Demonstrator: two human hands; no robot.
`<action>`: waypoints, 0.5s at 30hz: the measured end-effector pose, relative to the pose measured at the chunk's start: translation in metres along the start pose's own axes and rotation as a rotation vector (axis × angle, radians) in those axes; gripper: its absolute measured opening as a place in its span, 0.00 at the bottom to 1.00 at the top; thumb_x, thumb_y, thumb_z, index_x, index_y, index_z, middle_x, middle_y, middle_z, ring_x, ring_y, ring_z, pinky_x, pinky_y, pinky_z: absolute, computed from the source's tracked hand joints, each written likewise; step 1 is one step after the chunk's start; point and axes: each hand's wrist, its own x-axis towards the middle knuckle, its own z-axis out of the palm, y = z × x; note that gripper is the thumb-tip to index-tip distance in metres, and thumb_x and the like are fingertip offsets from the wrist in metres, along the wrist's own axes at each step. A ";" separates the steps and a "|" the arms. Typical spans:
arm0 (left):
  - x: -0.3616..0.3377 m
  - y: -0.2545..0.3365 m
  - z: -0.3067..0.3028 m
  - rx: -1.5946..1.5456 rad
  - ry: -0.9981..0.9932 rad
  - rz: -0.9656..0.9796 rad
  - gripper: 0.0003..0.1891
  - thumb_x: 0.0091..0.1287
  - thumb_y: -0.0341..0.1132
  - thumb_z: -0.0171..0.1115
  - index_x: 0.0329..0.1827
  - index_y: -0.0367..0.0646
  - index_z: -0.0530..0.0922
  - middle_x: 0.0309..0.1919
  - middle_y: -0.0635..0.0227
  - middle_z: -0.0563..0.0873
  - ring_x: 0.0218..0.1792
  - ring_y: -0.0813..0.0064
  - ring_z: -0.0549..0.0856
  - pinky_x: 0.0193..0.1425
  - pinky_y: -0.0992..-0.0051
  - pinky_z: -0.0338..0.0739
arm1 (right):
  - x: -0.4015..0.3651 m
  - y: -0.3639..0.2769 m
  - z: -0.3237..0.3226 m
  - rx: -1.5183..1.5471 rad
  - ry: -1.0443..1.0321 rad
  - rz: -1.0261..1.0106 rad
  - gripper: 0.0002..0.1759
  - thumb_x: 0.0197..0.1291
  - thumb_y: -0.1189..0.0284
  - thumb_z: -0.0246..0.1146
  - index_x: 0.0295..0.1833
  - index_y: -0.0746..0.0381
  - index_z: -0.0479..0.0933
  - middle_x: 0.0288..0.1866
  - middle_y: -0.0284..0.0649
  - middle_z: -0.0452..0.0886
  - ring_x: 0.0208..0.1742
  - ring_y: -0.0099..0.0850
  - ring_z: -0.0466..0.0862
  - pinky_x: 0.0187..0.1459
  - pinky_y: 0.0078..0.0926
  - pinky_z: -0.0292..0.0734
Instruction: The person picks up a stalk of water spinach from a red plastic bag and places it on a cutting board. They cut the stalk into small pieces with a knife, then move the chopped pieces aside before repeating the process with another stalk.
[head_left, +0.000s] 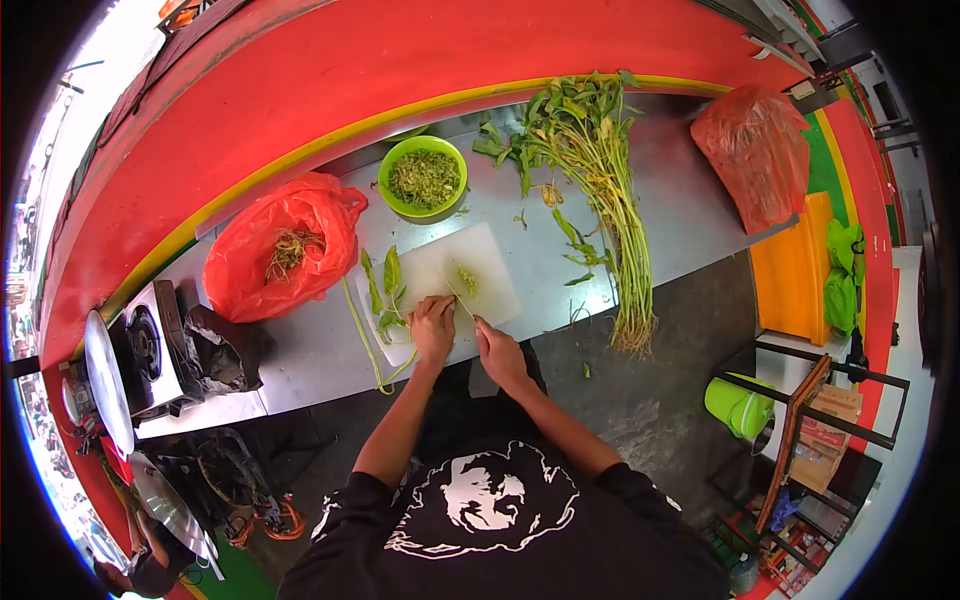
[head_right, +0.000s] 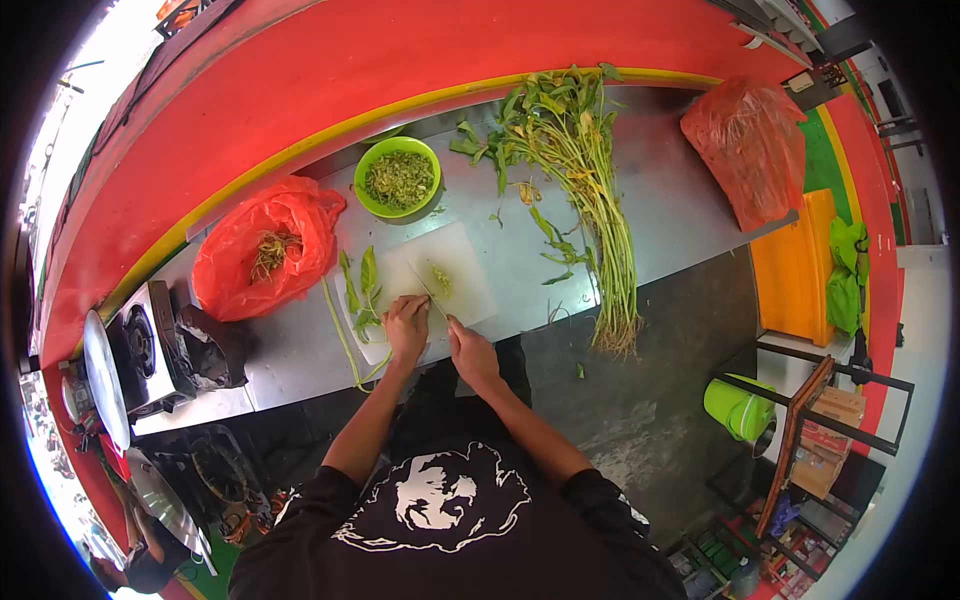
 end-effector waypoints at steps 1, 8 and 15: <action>-0.001 0.000 -0.001 0.002 -0.003 -0.002 0.09 0.65 0.30 0.69 0.46 0.49 0.89 0.41 0.73 0.88 0.46 0.66 0.85 0.52 0.64 0.71 | -0.001 0.002 0.003 0.000 0.020 -0.012 0.20 0.77 0.62 0.57 0.68 0.55 0.77 0.38 0.55 0.86 0.39 0.54 0.87 0.40 0.51 0.82; -0.004 0.001 -0.003 0.042 -0.002 0.047 0.09 0.67 0.31 0.68 0.47 0.50 0.89 0.41 0.73 0.87 0.45 0.67 0.84 0.52 0.64 0.70 | 0.018 -0.008 0.004 0.021 0.011 0.024 0.18 0.77 0.63 0.56 0.66 0.56 0.79 0.39 0.56 0.87 0.40 0.55 0.87 0.42 0.52 0.83; 0.007 0.003 -0.003 -0.002 -0.009 0.004 0.06 0.66 0.32 0.69 0.44 0.49 0.90 0.40 0.73 0.89 0.44 0.67 0.86 0.51 0.64 0.70 | 0.007 0.000 -0.002 0.015 -0.013 0.017 0.18 0.77 0.62 0.56 0.66 0.56 0.79 0.39 0.55 0.87 0.40 0.56 0.87 0.39 0.52 0.83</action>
